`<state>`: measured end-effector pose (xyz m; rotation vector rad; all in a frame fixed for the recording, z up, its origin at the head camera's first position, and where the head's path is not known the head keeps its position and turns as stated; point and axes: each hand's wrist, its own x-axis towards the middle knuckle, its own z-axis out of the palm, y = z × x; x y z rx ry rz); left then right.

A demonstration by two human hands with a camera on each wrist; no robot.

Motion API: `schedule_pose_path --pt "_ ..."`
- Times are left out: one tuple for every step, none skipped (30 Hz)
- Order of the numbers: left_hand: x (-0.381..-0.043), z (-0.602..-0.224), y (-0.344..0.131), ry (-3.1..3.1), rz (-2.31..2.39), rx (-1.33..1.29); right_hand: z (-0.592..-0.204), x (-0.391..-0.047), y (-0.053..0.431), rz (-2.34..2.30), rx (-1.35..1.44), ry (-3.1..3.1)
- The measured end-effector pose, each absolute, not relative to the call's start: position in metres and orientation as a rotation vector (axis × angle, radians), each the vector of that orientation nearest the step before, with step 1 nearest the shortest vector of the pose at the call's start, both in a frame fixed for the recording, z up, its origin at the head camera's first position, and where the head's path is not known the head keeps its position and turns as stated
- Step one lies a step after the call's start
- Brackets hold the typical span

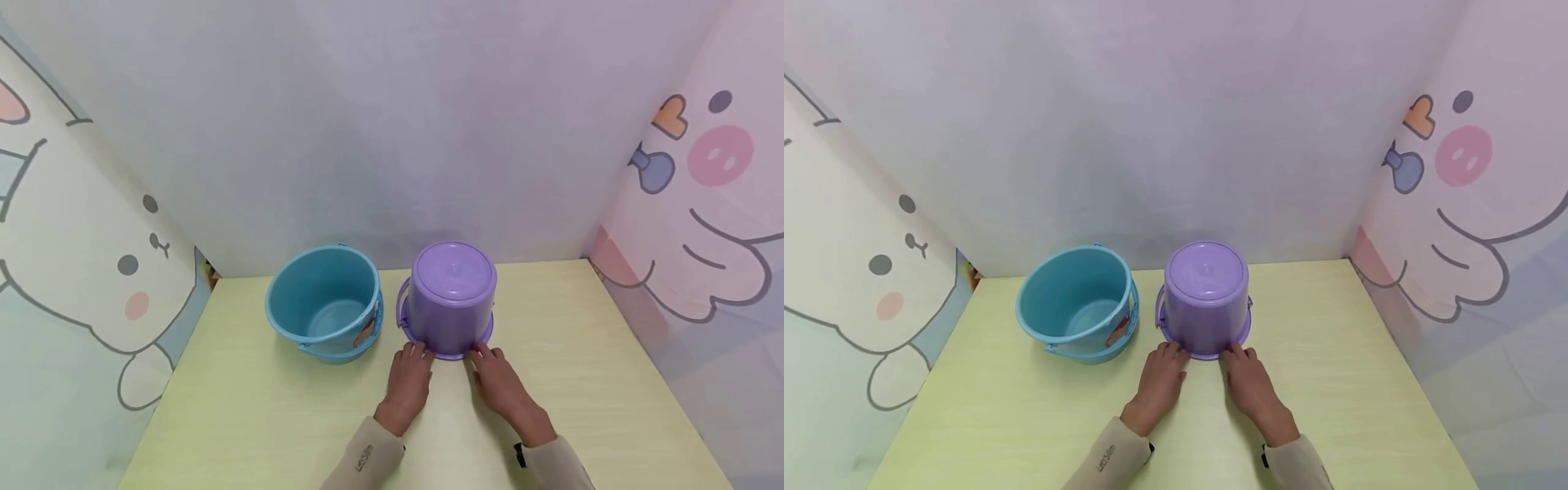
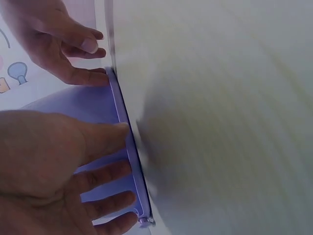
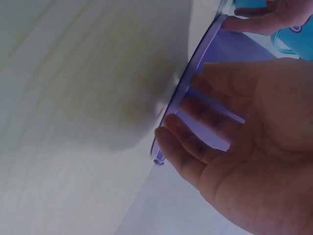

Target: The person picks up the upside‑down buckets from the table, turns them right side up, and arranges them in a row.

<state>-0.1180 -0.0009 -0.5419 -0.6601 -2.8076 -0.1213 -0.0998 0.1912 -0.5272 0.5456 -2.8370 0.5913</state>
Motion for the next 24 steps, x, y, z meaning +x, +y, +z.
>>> schedule_pose_path --pt "-0.1184 -0.5413 -0.0004 -2.809 -0.115 -0.663 -0.5268 -0.1005 0.1912 0.592 0.557 -2.835" --pt "-0.1188 -0.5406 0.0001 -2.809 -0.111 -0.666 -0.5265 -0.1011 0.1911 0.595 0.563 -2.837" --pt "-0.1191 -0.5399 0.0006 -2.811 -0.107 -0.668 -0.5262 -0.1016 0.1910 0.597 0.567 -2.841" --pt "-0.1195 -0.5393 0.0011 -2.813 -0.107 -0.671 -0.5262 -0.1022 0.1908 0.599 0.571 -2.842" --pt "-0.1198 -0.5386 0.0015 -2.824 -0.105 -0.674 -0.5261 -0.1026 0.1905 0.598 0.572 -2.845" --pt "-0.1202 -0.5380 0.0018 -2.835 -0.103 -0.676 -0.5264 -0.1031 0.1903 0.595 0.575 -2.845" --pt "-0.1206 -0.5378 0.0022 -2.843 -0.101 -0.678 -0.5269 -0.1035 0.1901 0.591 0.577 -2.845" --pt "-0.1210 -0.5375 0.0024 -2.853 -0.096 -0.679 -0.5272 -0.1036 0.1899 0.587 0.578 -2.846" --pt "-0.1215 -0.5374 0.0026 -2.860 -0.095 -0.678 -0.5276 -0.1039 0.1895 0.580 0.582 -2.844" --pt "-0.1218 -0.5373 0.0028 -2.866 -0.093 -0.679 -0.5283 -0.1039 0.1894 0.569 0.587 -2.841" --pt "-0.1220 -0.5371 0.0030 -2.872 -0.093 -0.682 -0.5287 -0.1037 0.1892 0.562 0.589 -2.838" --pt "-0.1223 -0.5372 0.0030 -2.873 -0.095 -0.684 -0.5293 -0.1036 0.1890 0.553 0.590 -2.834" --pt "-0.1226 -0.5372 0.0031 -2.872 -0.096 -0.685 -0.5299 -0.1035 0.1889 0.547 0.591 -2.830" --pt "-0.1227 -0.5371 0.0031 -2.871 -0.099 -0.686 -0.5306 -0.1034 0.1889 0.543 0.590 -2.824" --pt "-0.1228 -0.5369 0.0030 -2.870 -0.101 -0.687 -0.5311 -0.1033 0.1888 0.542 0.590 -2.816" --pt "-0.1229 -0.5368 0.0028 -2.870 -0.099 -0.687 -0.5315 -0.1030 0.1888 0.543 0.589 -2.808" --pt "-0.1229 -0.5365 0.0027 -2.869 -0.102 -0.684 -0.5316 -0.1029 0.1887 0.545 0.588 -2.799" --pt "-0.1229 -0.5363 0.0025 -2.869 -0.104 -0.681 -0.5319 -0.1030 0.1887 0.543 0.588 -2.790" --pt "-0.1228 -0.5360 0.0023 -2.867 -0.107 -0.678 -0.5320 -0.1032 0.1888 0.541 0.591 -2.780" --pt "-0.1228 -0.5358 0.0021 -2.865 -0.114 -0.674 -0.5320 -0.1035 0.1889 0.535 0.592 -2.773" --pt "-0.1227 -0.5356 0.0020 -2.861 -0.121 -0.670 -0.5318 -0.1039 0.1890 0.527 0.592 -2.767" --pt "-0.1227 -0.5350 0.0019 -2.855 -0.133 -0.667 -0.5318 -0.1045 0.1893 0.516 0.593 -2.760" --pt "-0.1228 -0.5342 0.0019 -2.848 -0.147 -0.663 -0.5314 -0.1049 0.1895 0.502 0.595 -2.751" --pt "-0.1228 -0.5336 0.0018 -2.844 -0.158 -0.660 -0.5304 -0.1050 0.1896 0.491 0.593 -2.744"
